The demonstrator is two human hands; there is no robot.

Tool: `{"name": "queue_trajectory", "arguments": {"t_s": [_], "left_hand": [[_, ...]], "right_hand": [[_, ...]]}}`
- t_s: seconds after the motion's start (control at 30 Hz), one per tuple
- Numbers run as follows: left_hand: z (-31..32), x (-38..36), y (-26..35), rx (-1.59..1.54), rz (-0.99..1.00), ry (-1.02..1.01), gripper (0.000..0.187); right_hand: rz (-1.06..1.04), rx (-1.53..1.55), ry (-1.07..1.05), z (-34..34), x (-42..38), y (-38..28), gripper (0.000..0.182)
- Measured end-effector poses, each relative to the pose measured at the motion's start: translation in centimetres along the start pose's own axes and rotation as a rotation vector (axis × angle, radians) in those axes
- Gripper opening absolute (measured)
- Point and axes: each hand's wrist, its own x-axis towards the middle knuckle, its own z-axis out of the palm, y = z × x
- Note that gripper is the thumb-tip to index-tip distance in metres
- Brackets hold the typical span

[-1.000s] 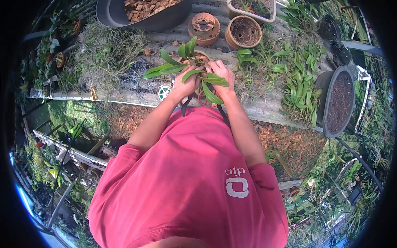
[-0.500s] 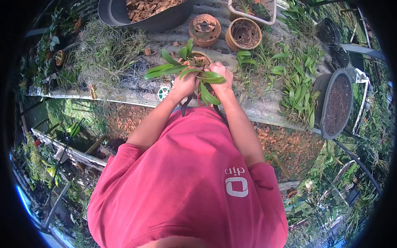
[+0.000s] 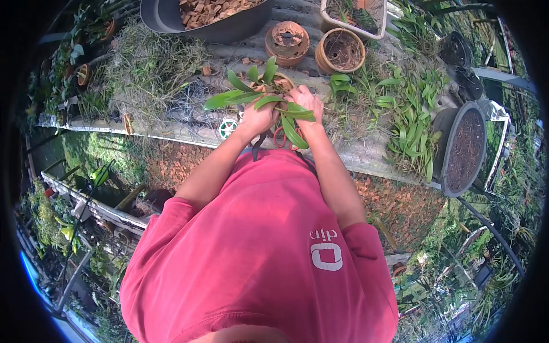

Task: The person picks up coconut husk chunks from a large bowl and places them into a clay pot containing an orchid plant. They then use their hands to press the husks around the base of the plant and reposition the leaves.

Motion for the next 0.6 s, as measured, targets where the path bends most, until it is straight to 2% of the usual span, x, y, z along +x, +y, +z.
{"name": "queue_trajectory", "arguments": {"t_s": [0.13, 0.23, 0.37, 0.43, 0.5, 0.57, 0.6], "left_hand": [[0.2, -0.2, -0.1, -0.043, 0.039, 0.039, 0.039], [0.6, -0.1, -0.5, -0.029, 0.053, 0.024, 0.041], [1.5, 0.0, -1.4, 0.005, 0.104, 0.034, 0.043], [1.0, -0.3, -0.9, 0.000, 0.062, 0.030, 0.042], [0.5, -0.7, -0.4, -0.033, 0.023, 0.026, 0.041], [0.2, -0.9, -0.4, -0.092, -0.015, 0.027, 0.040], [0.4, -0.9, -0.8, -0.068, 0.041, 0.077, 0.038]], "right_hand": [[-0.020, -0.030, -0.032, 0.1, -0.3, 0.2, 0.028], [0.069, -0.025, -0.100, -1.4, -0.3, -0.4, 0.028], [0.089, -0.019, -0.234, -2.0, -0.1, 0.6, 0.037], [0.087, -0.051, -0.259, -1.4, -0.9, 1.4, 0.043], [0.352, 0.500, -0.206, 2.1, -1.9, 4.5, 0.047], [0.312, 0.533, -0.153, 2.8, -2.5, 5.2, 0.049], [0.147, 0.289, -0.132, 1.8, -2.8, 4.7, 0.048]]}}
